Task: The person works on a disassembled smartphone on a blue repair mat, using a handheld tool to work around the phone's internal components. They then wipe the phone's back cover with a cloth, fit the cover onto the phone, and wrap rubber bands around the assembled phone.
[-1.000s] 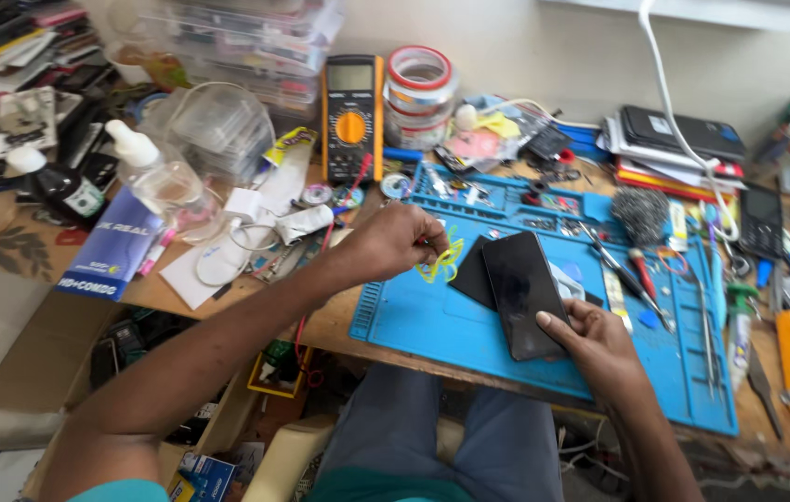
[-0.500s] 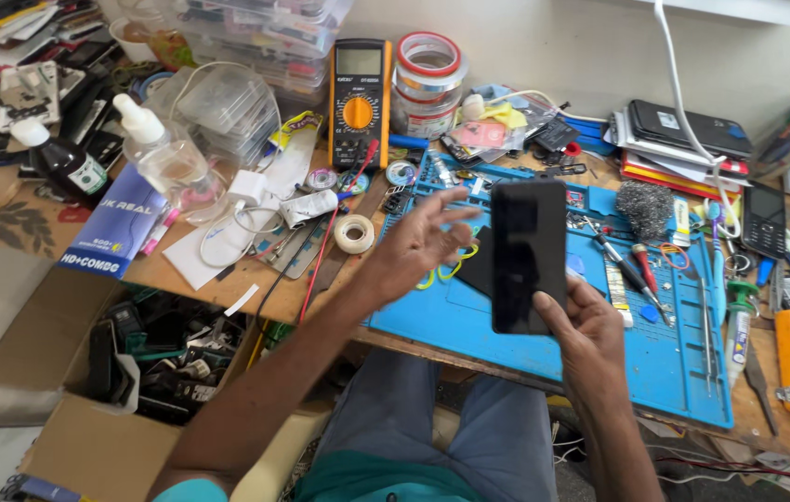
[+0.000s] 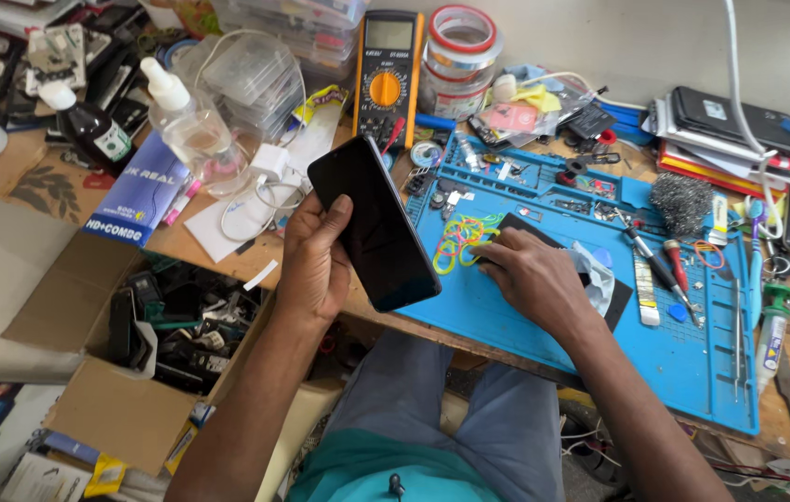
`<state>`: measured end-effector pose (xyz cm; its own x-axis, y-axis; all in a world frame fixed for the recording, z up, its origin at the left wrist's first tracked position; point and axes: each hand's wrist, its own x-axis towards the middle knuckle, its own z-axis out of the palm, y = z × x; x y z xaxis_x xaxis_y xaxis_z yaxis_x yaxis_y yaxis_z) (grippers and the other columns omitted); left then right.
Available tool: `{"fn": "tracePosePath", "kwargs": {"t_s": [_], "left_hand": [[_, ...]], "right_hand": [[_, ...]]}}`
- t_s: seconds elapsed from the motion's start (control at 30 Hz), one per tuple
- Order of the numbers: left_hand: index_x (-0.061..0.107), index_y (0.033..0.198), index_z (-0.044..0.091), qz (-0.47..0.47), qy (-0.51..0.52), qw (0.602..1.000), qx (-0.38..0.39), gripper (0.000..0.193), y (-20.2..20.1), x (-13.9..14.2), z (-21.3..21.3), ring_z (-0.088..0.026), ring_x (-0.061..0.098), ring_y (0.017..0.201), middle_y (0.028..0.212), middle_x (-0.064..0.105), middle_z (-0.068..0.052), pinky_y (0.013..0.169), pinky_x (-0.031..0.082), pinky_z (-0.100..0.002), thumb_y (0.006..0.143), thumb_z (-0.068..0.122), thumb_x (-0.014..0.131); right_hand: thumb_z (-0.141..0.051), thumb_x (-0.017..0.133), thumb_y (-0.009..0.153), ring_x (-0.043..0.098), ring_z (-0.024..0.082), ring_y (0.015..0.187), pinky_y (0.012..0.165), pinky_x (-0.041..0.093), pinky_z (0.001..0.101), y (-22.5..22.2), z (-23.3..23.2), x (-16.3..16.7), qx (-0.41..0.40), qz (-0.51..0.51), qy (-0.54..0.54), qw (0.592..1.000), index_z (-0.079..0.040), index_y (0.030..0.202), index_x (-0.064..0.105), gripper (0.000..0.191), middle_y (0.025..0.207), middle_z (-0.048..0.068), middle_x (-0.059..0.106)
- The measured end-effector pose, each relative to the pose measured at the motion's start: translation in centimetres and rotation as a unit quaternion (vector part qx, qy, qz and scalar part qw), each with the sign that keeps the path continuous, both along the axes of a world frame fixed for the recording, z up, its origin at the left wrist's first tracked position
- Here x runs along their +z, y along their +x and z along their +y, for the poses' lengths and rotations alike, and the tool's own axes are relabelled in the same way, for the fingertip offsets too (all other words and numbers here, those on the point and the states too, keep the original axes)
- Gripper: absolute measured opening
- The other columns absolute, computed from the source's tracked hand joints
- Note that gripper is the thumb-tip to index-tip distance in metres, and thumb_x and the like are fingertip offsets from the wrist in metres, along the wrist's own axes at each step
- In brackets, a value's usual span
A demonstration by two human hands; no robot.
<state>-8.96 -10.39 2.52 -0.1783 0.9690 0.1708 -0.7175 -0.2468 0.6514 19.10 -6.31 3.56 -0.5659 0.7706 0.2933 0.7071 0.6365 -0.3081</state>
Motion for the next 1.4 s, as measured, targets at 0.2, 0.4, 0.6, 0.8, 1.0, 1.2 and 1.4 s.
{"fn": "tracePosePath", "kwargs": {"t_s": [0.2, 0.4, 0.6, 0.8, 1.0, 1.2, 1.4], "left_hand": [[0.06, 0.13, 0.003, -0.02, -0.04, 0.997, -0.06, 0.031, 1.1, 0.3, -1.3, -0.015, 0.07, 0.107, 0.119, 0.072, -0.006, 0.098, 0.056, -0.033, 0.1, 0.01, 0.063], [0.062, 0.131, -0.002, -0.021, -0.04, 0.971, -0.236, 0.033, 5.7, -0.7, -1.7, -0.015, 0.071, 0.103, 0.115, 0.073, -0.008, 0.094, 0.056, -0.032, 0.101, 0.011, 0.065], [0.061, 0.133, -0.005, -0.019, -0.046, 0.944, -0.326, 0.036, 8.1, -1.7, -1.6, -0.013, 0.07, 0.102, 0.116, 0.074, -0.008, 0.094, 0.056, -0.028, 0.101, 0.012, 0.066], [0.059, 0.134, -0.005, -0.028, -0.043, 0.944, -0.326, 0.04, 8.2, -1.5, -2.0, -0.013, 0.07, 0.107, 0.12, 0.072, -0.009, 0.098, 0.056, -0.027, 0.099, 0.012, 0.068], [0.056, 0.145, 0.0, -0.056, -0.027, 0.949, -0.31, 0.051, 8.0, -1.1, -2.6, -0.011, 0.069, 0.104, 0.121, 0.072, -0.006, 0.093, 0.056, -0.028, 0.097, 0.013, 0.069], [0.052, 0.146, -0.008, -0.036, -0.034, 0.94, -0.336, 0.051, 7.9, -2.0, -2.3, -0.013, 0.069, 0.108, 0.123, 0.071, -0.009, 0.097, 0.056, -0.028, 0.102, 0.011, 0.069], [0.051, 0.148, -0.003, -0.087, -0.033, 0.935, -0.343, 0.053, 8.4, -2.6, -2.8, -0.012, 0.069, 0.107, 0.123, 0.071, -0.007, 0.095, 0.057, -0.029, 0.1, 0.01, 0.07]], "right_hand": [[-0.011, 0.079, 0.088, 0.067, 0.018, 0.087, 0.074, 0.054, 0.0339, 1.4, 1.1, -1.2, -0.015, 0.25, -0.106, 0.962, -0.005, 0.101, 0.078, 0.015, 0.097, 0.008, 0.071], [-0.006, 0.08, 0.087, 0.058, 0.011, 0.068, 0.06, 0.046, 0.0254, 2.8, 0.2, -2.5, -0.084, 0.529, -0.366, 0.761, 0.008, 0.103, 0.078, 0.022, 0.083, 0.009, 0.072], [-0.006, 0.077, 0.087, 0.063, 0.012, 0.068, 0.063, 0.05, 0.0251, 3.1, -1.1, -2.2, -0.06, 0.577, -0.363, 0.729, 0.007, 0.099, 0.076, 0.018, 0.081, 0.01, 0.074], [-0.007, 0.077, 0.089, 0.063, 0.012, 0.069, 0.065, 0.049, 0.0252, 2.7, -2.0, -1.8, -0.081, 0.588, -0.332, 0.733, 0.007, 0.097, 0.076, 0.016, 0.081, 0.01, 0.074], [-0.008, 0.078, 0.089, 0.063, 0.012, 0.07, 0.065, 0.05, 0.0262, 1.8, -2.9, -1.8, -0.066, 0.6, -0.327, 0.727, 0.005, 0.097, 0.076, 0.016, 0.08, 0.009, 0.073], [-0.007, 0.077, 0.088, 0.062, 0.013, 0.069, 0.065, 0.049, 0.0269, 1.6, -3.0, -2.0, -0.065, 0.595, -0.343, 0.724, 0.006, 0.095, 0.076, 0.014, 0.08, 0.01, 0.073], [-0.001, 0.071, 0.091, 0.058, 0.012, 0.069, 0.065, 0.046, 0.026, 1.4, -3.2, -2.6, -0.076, 0.685, -0.309, 0.656, 0.006, 0.093, 0.074, 0.007, 0.08, 0.009, 0.069]]}}
